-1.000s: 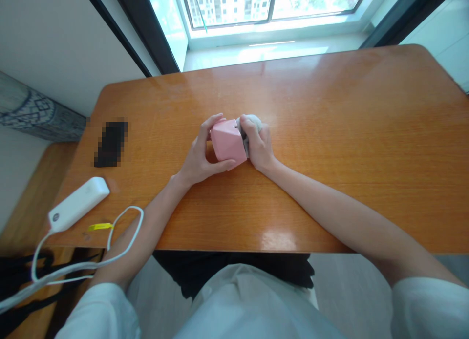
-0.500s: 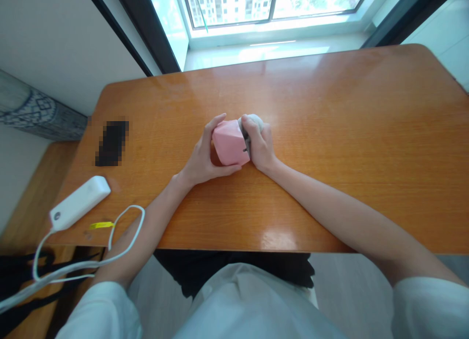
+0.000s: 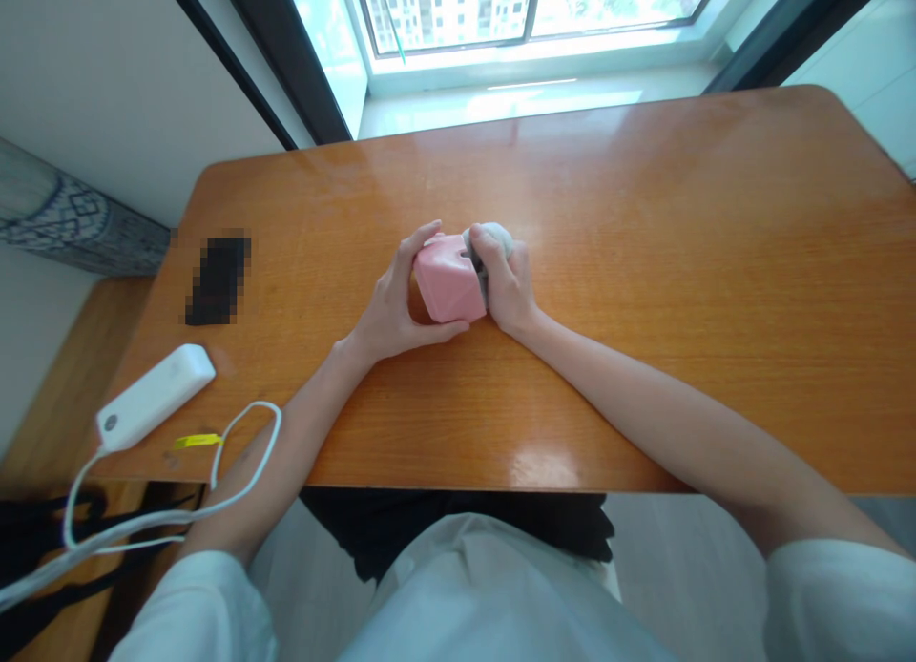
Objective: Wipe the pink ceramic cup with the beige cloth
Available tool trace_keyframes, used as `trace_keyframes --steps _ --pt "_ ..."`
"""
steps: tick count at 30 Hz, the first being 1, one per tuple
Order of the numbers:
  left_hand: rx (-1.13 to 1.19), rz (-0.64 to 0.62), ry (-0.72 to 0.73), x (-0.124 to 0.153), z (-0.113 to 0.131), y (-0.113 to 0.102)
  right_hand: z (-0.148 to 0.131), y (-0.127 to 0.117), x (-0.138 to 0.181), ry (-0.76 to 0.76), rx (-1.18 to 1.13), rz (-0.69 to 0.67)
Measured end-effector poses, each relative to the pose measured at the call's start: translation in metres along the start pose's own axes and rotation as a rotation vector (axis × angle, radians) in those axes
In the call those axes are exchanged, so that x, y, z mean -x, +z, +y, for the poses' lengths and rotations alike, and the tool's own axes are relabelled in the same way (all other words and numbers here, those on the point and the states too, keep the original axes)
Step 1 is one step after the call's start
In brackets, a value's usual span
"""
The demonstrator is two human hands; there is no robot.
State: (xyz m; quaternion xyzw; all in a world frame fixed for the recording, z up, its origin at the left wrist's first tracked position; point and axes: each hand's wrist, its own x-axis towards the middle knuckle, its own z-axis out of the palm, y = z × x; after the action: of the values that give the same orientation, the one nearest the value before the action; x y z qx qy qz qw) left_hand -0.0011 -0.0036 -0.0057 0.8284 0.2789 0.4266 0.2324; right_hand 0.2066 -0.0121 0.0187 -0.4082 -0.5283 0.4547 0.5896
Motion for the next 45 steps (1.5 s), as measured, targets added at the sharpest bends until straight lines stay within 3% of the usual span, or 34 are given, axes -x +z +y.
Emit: trace_keyframes --steps 2,5,10,16,35,45 --pt "0.08 -0.058 -0.077 0.003 -0.004 0.0 0.002 -0.001 0.001 0.002 0.002 0.0" --pt "0.129 -0.098 -0.08 0.004 -0.008 0.0 0.003 -0.001 0.0 0.015 0.016 0.002" --pt "-0.075 -0.005 0.084 0.001 -0.004 0.0 0.004 -0.001 -0.003 0.014 0.014 -0.001" --pt "-0.243 0.005 0.209 0.001 0.001 0.0 0.002 -0.002 -0.003 0.016 0.026 0.004" --pt "-0.239 0.032 0.248 -0.005 0.011 -0.002 0.003 -0.002 -0.002 0.013 -0.017 -0.013" --pt "-0.205 0.04 0.19 -0.007 0.012 -0.002 0.0 -0.001 -0.002 0.005 -0.026 -0.034"
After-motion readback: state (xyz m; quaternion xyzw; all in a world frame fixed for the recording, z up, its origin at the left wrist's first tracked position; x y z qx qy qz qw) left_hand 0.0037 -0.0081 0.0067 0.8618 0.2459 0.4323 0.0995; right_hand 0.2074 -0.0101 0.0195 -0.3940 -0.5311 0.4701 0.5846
